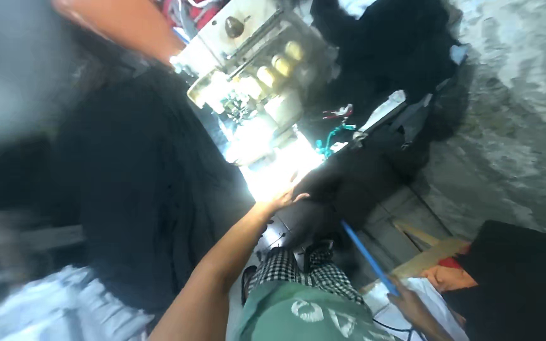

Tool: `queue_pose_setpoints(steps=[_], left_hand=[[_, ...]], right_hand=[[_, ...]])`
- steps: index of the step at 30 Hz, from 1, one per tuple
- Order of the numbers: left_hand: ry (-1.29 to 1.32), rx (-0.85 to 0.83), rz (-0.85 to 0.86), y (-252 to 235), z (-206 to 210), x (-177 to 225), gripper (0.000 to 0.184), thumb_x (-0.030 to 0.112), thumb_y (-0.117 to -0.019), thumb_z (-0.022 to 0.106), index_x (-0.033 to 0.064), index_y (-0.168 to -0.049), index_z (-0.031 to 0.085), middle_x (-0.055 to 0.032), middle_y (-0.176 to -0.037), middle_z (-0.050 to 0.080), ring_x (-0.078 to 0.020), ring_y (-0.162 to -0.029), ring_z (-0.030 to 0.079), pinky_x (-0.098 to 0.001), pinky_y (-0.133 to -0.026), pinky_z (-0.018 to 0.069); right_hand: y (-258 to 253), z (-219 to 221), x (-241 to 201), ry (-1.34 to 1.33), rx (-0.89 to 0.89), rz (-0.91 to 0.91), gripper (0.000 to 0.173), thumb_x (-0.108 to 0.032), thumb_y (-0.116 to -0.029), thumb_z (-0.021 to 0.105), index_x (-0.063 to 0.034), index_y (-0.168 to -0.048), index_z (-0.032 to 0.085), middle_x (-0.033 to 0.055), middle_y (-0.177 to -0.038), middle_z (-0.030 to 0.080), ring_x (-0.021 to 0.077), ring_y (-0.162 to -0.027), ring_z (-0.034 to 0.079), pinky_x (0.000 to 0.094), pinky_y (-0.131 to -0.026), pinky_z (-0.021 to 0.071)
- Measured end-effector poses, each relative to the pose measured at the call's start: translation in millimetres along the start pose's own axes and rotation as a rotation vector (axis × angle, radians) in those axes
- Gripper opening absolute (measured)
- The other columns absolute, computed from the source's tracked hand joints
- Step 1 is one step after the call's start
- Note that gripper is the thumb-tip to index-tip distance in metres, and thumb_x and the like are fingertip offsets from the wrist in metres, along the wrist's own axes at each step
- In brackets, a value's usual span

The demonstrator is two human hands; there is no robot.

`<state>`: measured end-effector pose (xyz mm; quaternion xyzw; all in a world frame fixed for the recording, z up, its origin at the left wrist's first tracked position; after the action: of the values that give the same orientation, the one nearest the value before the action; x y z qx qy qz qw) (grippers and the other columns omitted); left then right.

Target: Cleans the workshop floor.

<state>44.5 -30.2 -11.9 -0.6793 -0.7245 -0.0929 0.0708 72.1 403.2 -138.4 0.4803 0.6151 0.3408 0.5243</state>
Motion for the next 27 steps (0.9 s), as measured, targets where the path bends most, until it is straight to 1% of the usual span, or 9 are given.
queue_pose_setpoints(steps=[4,7,10,13,16,19,21,24,27], left_hand=[[0.008,0.01,0.01,-1,-2,2,0.066,0.055,-0.0985,0.054,0.0105,-0.146,0.058,-0.021,-0.156,0.046,-0.0444,-0.148,0.036,-0.0662,-0.121,0.0157],[-0.009,0.039,0.017,0,-1,2,0.065,0.057,-0.0992,0.051,0.0106,-0.144,0.06,-0.022,-0.154,0.049,-0.0433,-0.146,0.041,-0.0665,-0.12,0.0191],[-0.019,0.025,0.005,1,0,1,0.066,0.057,-0.0985,0.052,0.0113,-0.145,0.059,-0.0221,-0.154,0.049,-0.0445,-0.146,0.04,-0.0682,-0.119,0.02],[0.001,0.025,-0.004,1,1,-1,0.065,0.057,-0.0982,0.053,0.0131,-0.145,0.059,-0.022,-0.155,0.048,-0.0443,-0.147,0.04,-0.0695,-0.119,0.019],[-0.005,0.01,-0.026,0,1,0,0.065,0.057,-0.0983,0.053,0.0123,-0.146,0.059,-0.0215,-0.155,0.048,-0.0438,-0.147,0.04,-0.0688,-0.119,0.0179],[0.003,-0.355,-0.178,-3,10,-3,0.075,0.059,-0.1013,0.048,0.0135,-0.16,0.037,-0.0181,-0.168,0.025,-0.0425,-0.156,0.019,-0.0656,-0.122,0.0082],[-0.002,-0.37,-0.188,-2,11,-4,0.076,0.06,-0.1013,0.048,0.014,-0.16,0.036,-0.0171,-0.169,0.024,-0.0421,-0.156,0.018,-0.0653,-0.123,0.0077],[0.049,-0.021,-0.048,0,0,2,0.064,0.051,-0.0969,0.059,0.0086,-0.145,0.059,-0.0222,-0.155,0.048,-0.0451,-0.147,0.038,-0.0679,-0.12,0.0171],[0.061,-0.029,-0.035,0,1,2,0.064,0.051,-0.0992,0.055,0.0067,-0.146,0.057,-0.0248,-0.156,0.045,-0.0475,-0.148,0.036,-0.0694,-0.12,0.0161]], right_hand=[[-52,-79,-9,-0.217,0.22,0.054,0.057,-0.003,-0.1027,0.056,-0.0016,-0.156,0.038,0.0348,-0.124,0.06,0.0423,-0.091,0.064,0.0575,-0.081,0.0513],[-98,-100,-34,-0.379,0.268,0.147,0.053,-0.005,-0.1053,0.052,-0.0012,-0.156,0.036,0.0295,-0.118,0.06,0.0305,-0.082,0.058,0.046,-0.074,0.0503],[-128,-47,-59,-0.451,0.154,0.203,0.053,-0.003,-0.105,0.053,-0.003,-0.155,0.036,0.0272,-0.119,0.059,0.0273,-0.081,0.057,0.0417,-0.072,0.0506],[-131,36,-78,-0.305,0.016,0.162,0.057,-0.003,-0.1025,0.056,-0.0031,-0.156,0.036,0.0298,-0.119,0.061,0.033,-0.082,0.063,0.047,-0.073,0.054],[-113,109,-102,-0.082,-0.201,0.089,0.058,-0.004,-0.1004,0.057,-0.0041,-0.155,0.039,0.0306,-0.134,0.059,0.0426,-0.11,0.066,0.0565,-0.093,0.0531],[-90,156,-125,0.045,-0.45,0.049,0.051,-0.009,-0.1019,0.058,-0.0036,-0.151,0.046,0.0289,-0.138,0.057,0.0419,-0.122,0.06,0.0557,-0.103,0.0478],[-72,167,-132,0.106,-0.541,0.013,0.049,-0.011,-0.102,0.058,-0.0048,-0.15,0.049,0.028,-0.136,0.059,0.041,-0.12,0.061,0.0557,-0.101,0.0481],[-42,139,-122,0.061,-0.531,-0.063,0.054,-0.01,-0.1007,0.061,-0.0053,-0.152,0.047,0.0277,-0.138,0.058,0.0413,-0.125,0.06,0.0568,-0.106,0.0455],[-17,68,-93,-0.134,-0.358,-0.04,0.057,-0.007,-0.1013,0.059,-0.0051,-0.155,0.041,0.0285,-0.132,0.06,0.0381,-0.105,0.065,0.0531,-0.091,0.0514]])
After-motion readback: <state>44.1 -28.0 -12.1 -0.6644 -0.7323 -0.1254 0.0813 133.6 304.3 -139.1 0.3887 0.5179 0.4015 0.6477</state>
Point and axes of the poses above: each hand's wrist, its own y-axis away from the middle knuckle, its own z-axis out of the palm, x = y × z, the point moved 10 cm from there along -y, towards the middle knuckle
